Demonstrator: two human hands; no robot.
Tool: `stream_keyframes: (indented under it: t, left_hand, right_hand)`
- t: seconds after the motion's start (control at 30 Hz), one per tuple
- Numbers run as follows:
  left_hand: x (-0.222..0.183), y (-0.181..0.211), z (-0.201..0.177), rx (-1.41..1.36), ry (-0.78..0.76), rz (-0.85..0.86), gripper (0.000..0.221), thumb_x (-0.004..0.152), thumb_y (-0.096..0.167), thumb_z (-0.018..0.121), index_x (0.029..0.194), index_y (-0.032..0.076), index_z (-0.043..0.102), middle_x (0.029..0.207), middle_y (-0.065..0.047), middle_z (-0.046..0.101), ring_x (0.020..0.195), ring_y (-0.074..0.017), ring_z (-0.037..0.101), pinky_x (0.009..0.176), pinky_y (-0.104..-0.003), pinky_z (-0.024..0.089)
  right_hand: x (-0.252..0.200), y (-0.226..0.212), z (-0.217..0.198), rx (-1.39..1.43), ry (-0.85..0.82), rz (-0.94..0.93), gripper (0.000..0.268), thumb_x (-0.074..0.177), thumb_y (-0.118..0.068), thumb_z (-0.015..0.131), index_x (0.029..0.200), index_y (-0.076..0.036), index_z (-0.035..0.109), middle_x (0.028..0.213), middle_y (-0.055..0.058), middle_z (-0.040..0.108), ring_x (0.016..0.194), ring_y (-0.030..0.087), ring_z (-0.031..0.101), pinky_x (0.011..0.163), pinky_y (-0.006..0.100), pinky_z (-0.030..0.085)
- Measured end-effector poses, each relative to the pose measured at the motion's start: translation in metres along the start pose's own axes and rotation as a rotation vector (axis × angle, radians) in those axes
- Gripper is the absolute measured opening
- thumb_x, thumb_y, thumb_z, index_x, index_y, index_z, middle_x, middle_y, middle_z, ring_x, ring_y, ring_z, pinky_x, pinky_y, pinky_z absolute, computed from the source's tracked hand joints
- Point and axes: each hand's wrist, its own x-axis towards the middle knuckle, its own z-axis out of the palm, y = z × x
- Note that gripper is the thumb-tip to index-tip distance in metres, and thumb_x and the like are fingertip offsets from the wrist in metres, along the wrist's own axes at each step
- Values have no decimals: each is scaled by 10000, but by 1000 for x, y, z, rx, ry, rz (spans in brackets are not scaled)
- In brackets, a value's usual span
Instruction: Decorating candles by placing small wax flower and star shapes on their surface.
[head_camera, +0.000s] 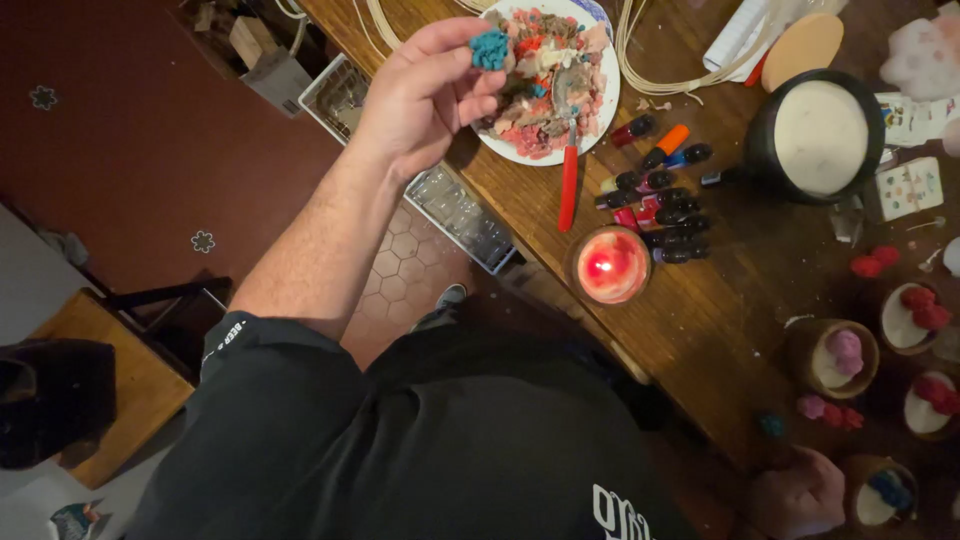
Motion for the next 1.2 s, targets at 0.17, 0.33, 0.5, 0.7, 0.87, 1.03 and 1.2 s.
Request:
stream_keyframes:
  t: [0.17,0.33,0.5,0.7,0.87,1.03,1.2]
  left_hand:
    - [-4,1,8,9,24,-9,259,1009,-43,581,1254,-44,662,990,-238,721,846,-276,773,703,-315,681]
    - [0,-5,1,6,-7,-17,323,994,5,621,1311,-52,640,1029,-241,735,883,-287,781,722,-333,690]
    - [-2,-7,1,86,-73,3,352,972,-3,681,1322,-30,655,1133,-213,742,954,-286,773,762,-331,695]
    - [-5,-6,6,122,-157,22,315,967,-74,698,1274,-2,688,1111,-189,752,977,-272,776,805,-318,695]
    - [-7,-8,7,150,-198,34,313,962,-86,702,1262,3,694,1100,-188,747,991,-289,770,828,-324,692]
    - [-7,-10,9,194,-164,45,306,950,-107,698,1235,2,700,1069,-191,746,970,-289,774,824,-321,696]
    - [-6,-11,10,233,-214,107,262,976,-121,670,1183,37,700,1006,-133,738,928,-214,757,806,-313,690]
  right_hand:
    - [3,-5,-6,-63,-74,-94,431,1249,-70,462,970,99,744,926,218,699,847,334,670,768,416,534]
    - [1,5,-11,-62,-138,-19,487,1307,-56,460,916,76,717,942,203,695,891,313,674,806,392,525]
    - [3,-8,-3,-89,-25,-83,454,1280,-15,452,958,102,750,890,215,705,771,318,643,674,399,502]
    - [4,9,-15,-127,-161,-146,468,1340,-51,445,1028,128,746,1014,253,712,857,353,667,716,414,512]
    - [5,-9,-10,-125,-108,-135,505,1328,-105,438,991,111,745,967,231,708,816,343,655,705,415,507]
    - [4,-9,-12,-146,-119,-78,392,1227,-29,451,996,85,746,983,211,712,869,345,672,745,431,521]
    - [3,3,-15,-42,-163,-81,579,1362,-235,438,981,123,689,938,241,689,784,339,647,692,418,511]
